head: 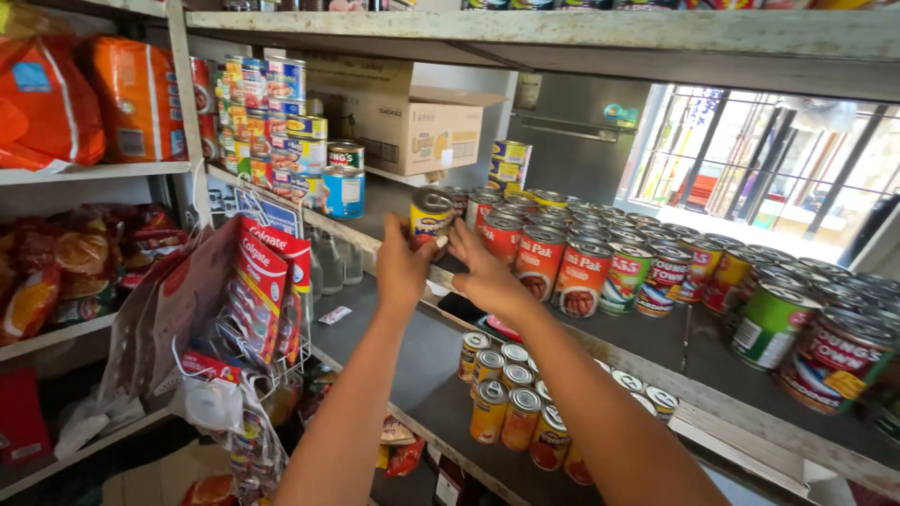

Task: Organizing and restocking various canned food items on grocery store shelves.

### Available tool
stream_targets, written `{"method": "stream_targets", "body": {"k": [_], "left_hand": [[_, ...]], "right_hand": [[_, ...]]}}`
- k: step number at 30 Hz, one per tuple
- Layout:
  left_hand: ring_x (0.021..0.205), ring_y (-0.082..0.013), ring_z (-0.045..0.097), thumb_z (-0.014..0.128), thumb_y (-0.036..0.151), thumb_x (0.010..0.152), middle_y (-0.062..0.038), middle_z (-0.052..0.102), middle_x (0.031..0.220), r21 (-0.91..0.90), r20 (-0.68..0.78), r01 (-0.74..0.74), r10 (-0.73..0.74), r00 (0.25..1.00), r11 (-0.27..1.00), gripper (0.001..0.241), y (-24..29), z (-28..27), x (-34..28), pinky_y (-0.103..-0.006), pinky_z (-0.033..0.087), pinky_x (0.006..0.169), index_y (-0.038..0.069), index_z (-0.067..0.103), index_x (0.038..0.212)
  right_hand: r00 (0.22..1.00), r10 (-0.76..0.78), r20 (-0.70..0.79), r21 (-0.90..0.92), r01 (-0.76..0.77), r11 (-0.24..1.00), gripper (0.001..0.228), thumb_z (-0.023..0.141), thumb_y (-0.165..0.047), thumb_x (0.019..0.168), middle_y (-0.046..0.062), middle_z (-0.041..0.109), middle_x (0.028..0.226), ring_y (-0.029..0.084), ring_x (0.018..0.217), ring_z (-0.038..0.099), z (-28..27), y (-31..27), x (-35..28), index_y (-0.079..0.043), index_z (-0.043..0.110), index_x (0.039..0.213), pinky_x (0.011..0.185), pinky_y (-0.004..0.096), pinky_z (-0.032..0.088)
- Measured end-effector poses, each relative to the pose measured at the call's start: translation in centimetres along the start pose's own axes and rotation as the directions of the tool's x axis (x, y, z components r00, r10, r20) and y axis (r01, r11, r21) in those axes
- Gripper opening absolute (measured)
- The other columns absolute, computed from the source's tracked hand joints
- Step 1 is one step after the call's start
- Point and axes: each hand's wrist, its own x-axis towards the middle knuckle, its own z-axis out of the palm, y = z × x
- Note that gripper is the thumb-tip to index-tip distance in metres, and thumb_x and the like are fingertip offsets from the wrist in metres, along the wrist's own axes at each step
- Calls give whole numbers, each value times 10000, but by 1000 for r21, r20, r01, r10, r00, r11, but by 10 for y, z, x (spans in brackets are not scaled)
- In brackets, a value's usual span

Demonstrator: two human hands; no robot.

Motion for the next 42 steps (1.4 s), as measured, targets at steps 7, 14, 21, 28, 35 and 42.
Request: {"method": "stream_targets", "body": {"k": [7, 14, 21, 28, 35, 42], "left_hand": [[959, -360, 703, 827, 98, 820, -185, 723, 1042, 132, -229, -196, 222, 948, 972, 449, 70, -9, -79, -438, 528, 798, 34, 537, 1158], [1045, -255, 741, 824, 88, 800, -127, 755, 1081, -80, 9, -80, 81, 997, 994, 487, 100, -5, -198, -385, 563, 868, 35, 544, 1193], [937, -318, 737, 858, 70, 702, -177, 719, 1057, -1, 413, 47, -42, 910, 999, 664, 95, 66, -290, -415, 587, 748, 64, 514, 1270], [1010, -448, 675, 862, 221, 741, -212, 718, 1026, 130, 658, 119, -176, 732, 984, 601, 27, 143, -355, -531, 532, 778, 101, 472, 1181], [1094, -456, 620, 893, 167, 655, -228, 632, 1148, 130, 633, 58, -128, 763, 990, 689, -29, 185, -371, -515, 521, 864, 105, 461, 1188], [1125, -499, 572, 792, 109, 768, -284, 494, 1223, -16, 554, -115, 105, 826, 993, 631, -23, 174, -412, -534, 496, 921, 34, 387, 1246]], "right_hand": [[916, -397, 62, -276, 398, 875, 1049, 557, 148, 747, 173, 178, 1725, 266, 1600, 165, 11, -54, -110, -78, 51, 1639, 1234, 344, 200], [979, -201, -44, -204, 188, 961, 957, 527, 143, 779, 128, 395, 1660, 255, 1481, 455, 0, -72, -253, -111, 191, 1638, 1189, 388, 361], [978, 36, -205, -51, -48, 998, 769, 560, 98, 883, 104, 614, 1374, 193, 1226, 634, -51, 18, -362, -131, 340, 1584, 1046, 339, 527], [919, 218, -329, -185, -289, 939, 735, 605, 80, 850, 66, 658, 1330, 162, 1104, 665, -88, 147, -431, -139, 429, 1530, 872, 321, 571], [900, 303, -314, -185, -371, 910, 879, 614, 52, 788, 81, 573, 1465, 217, 1008, 665, -86, 196, -443, -158, 306, 1585, 886, 338, 577], [878, 259, -403, -386, -420, 822, 821, 776, -65, 803, 209, 544, 1380, 342, 1277, 518, -79, 230, -461, -46, 369, 1516, 1098, 416, 417]]}}
